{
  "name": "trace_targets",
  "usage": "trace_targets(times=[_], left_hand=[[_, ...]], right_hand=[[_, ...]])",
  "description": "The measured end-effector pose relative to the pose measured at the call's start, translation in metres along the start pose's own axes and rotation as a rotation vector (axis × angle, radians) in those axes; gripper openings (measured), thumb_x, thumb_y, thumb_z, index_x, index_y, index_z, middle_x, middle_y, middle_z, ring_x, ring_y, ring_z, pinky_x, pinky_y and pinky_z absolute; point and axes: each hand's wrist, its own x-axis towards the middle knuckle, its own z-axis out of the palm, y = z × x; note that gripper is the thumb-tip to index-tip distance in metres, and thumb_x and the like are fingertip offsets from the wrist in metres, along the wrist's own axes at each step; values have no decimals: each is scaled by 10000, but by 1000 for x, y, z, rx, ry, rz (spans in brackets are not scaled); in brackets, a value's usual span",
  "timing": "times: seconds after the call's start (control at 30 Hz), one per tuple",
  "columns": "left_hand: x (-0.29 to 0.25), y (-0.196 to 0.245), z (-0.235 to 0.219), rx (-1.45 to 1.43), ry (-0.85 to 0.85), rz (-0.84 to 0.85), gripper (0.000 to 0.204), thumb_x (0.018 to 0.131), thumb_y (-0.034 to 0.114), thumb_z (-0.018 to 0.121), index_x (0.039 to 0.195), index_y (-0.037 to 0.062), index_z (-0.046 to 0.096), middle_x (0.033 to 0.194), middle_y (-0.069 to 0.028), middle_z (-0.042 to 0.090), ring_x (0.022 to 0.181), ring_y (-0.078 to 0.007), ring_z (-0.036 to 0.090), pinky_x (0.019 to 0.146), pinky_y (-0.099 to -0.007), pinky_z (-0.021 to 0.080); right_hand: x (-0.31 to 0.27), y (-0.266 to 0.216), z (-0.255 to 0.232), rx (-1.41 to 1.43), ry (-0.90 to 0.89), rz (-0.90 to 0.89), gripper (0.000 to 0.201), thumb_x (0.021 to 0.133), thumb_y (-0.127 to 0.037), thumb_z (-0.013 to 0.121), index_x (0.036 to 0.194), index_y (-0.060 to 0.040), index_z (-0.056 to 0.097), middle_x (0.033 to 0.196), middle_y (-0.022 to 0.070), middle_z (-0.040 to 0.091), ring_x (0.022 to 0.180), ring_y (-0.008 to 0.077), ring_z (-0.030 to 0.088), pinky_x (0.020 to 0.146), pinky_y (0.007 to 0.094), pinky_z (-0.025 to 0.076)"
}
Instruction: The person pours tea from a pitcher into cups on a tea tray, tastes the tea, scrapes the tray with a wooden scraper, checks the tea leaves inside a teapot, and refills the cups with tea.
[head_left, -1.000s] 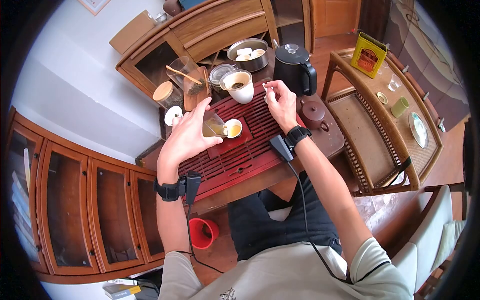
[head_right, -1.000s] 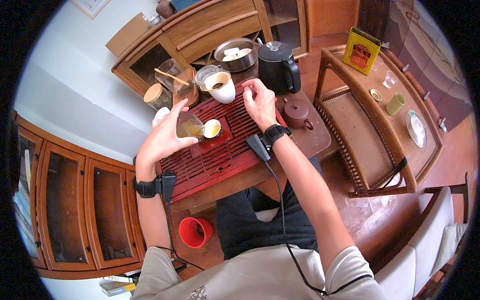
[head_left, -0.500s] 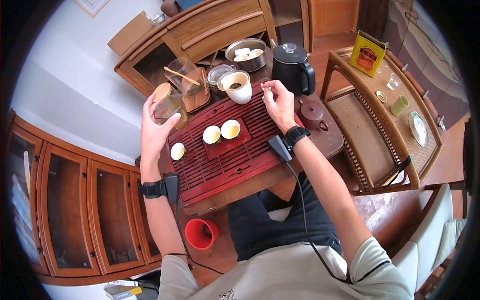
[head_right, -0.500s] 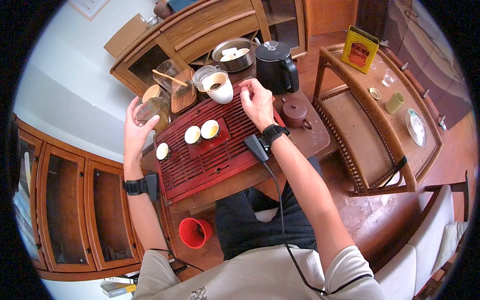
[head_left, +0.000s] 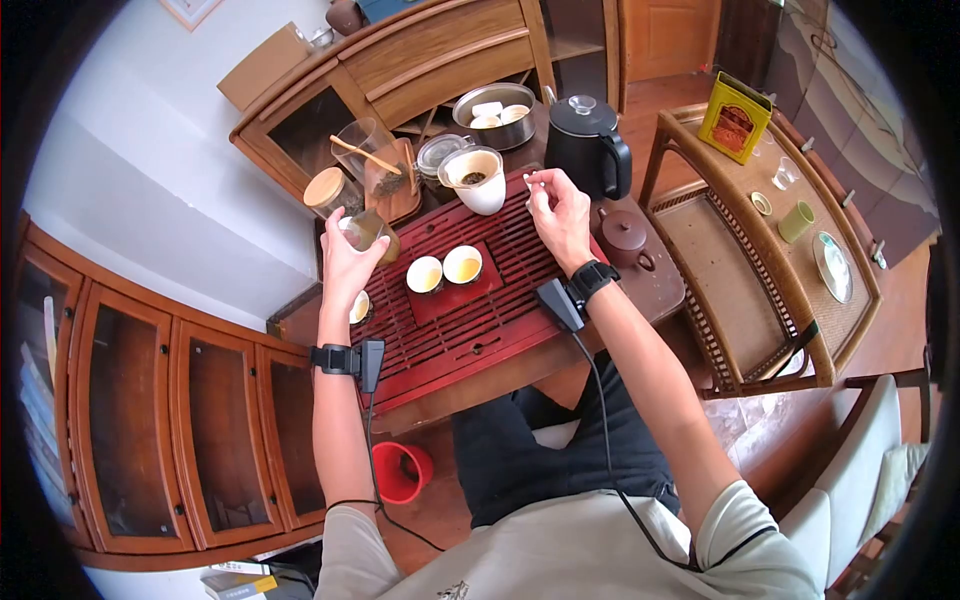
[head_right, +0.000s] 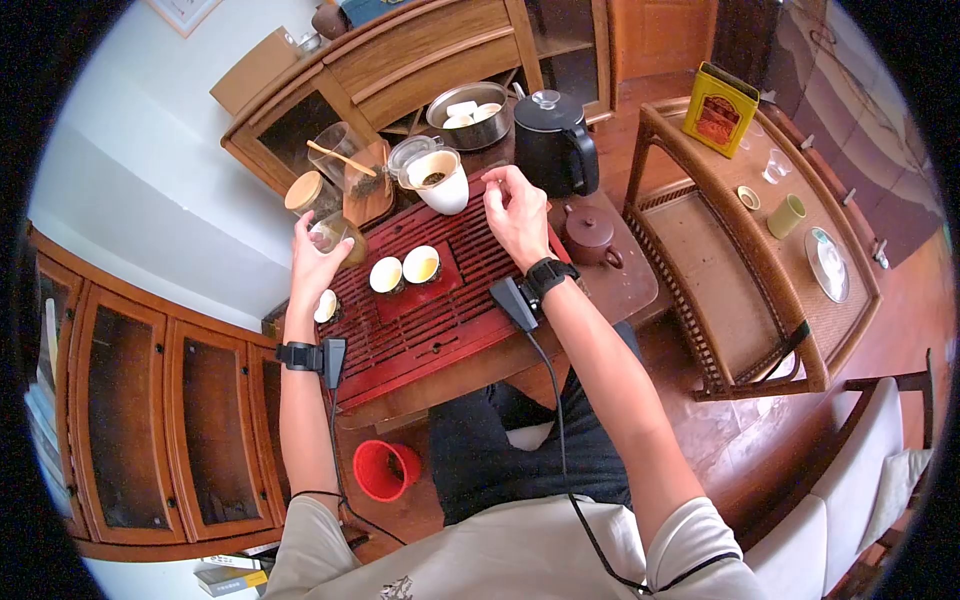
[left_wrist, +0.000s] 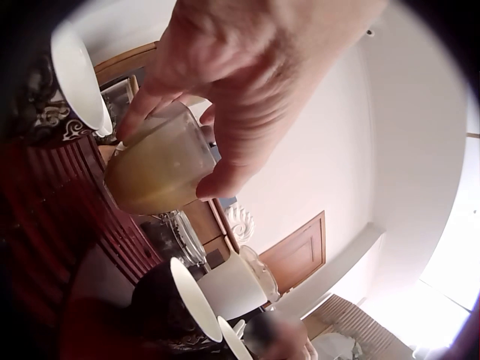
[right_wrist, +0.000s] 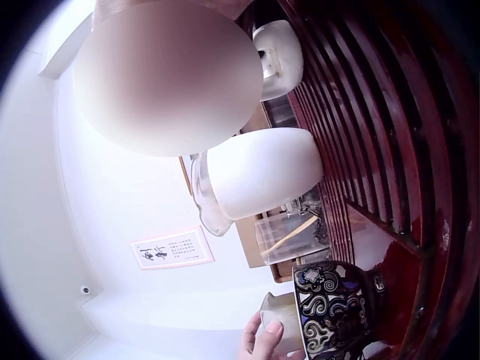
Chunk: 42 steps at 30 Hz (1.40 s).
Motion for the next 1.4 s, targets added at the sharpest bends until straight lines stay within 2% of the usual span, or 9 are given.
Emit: trace_targets(times=[0.33,0.53,0.63,0.7,0.9,0.93,1.23,1.3,1.4], left_hand=[[-5,1,1,129,-88,21,852,749,289,789,1433,63,334,1349,-266,429,1220,-382,494,1031,-430,420],[-7,-15,-1,99,-162,144,826,770,275,780,1423,32,335,1360,-258,439,1272,-378,463,1070,-428,383],[-18,-9,-1,128,-40,252,772,794,238,764,1407,17,350,1340,-239,461,1263,-369,468,1076,-426,373],[-27,-1,-5,137,219,363,630,833,145,720,1369,25,409,1306,-195,491,1219,-332,504,1022,-410,427],[-78,22,-12,-166,212,295,365,864,28,646,1216,18,552,1160,-134,584,1047,-239,604,877,-348,512],[-85,21,-9,-188,199,322,352,863,26,645,1204,15,560,1151,-133,591,1039,-239,607,878,-348,510],[-119,9,36,-167,139,376,432,842,31,663,1243,12,504,1262,-175,522,1204,-338,506,1047,-422,397],[-115,7,43,-178,157,378,477,829,24,674,1265,13,483,1270,-187,502,1211,-349,493,1052,-427,394],[-109,8,52,-188,194,379,552,818,22,685,1310,13,436,1294,-196,473,1232,-359,467,1068,-431,380]], right_hand=[[0,0,1,-5,4,-10,122,864,-64,583,949,-1,643,638,108,609,553,163,581,564,304,473],[0,-1,0,-34,9,12,110,868,-63,589,945,-5,642,644,103,614,555,149,582,565,297,473],[0,1,1,-7,7,2,106,872,-64,590,946,-5,639,642,100,612,549,145,571,562,294,471],[0,3,1,-1,12,-7,105,873,-62,589,947,-5,638,641,99,611,546,143,567,561,294,470],[0,0,2,-20,18,-24,100,882,-65,594,948,-4,638,614,88,591,527,124,545,542,285,458],[0,-3,-2,-53,-37,16,116,921,-70,572,969,14,635,691,46,639,622,58,575,583,233,468],[0,-2,-3,-47,-36,-10,115,924,-65,572,982,13,634,711,29,643,652,55,582,607,226,475],[-1,0,1,20,35,-79,77,885,-51,600,940,-15,641,599,56,574,518,87,514,519,266,435],[1,4,2,13,22,-75,87,898,-71,600,950,-17,644,616,51,585,535,84,525,530,259,443]])
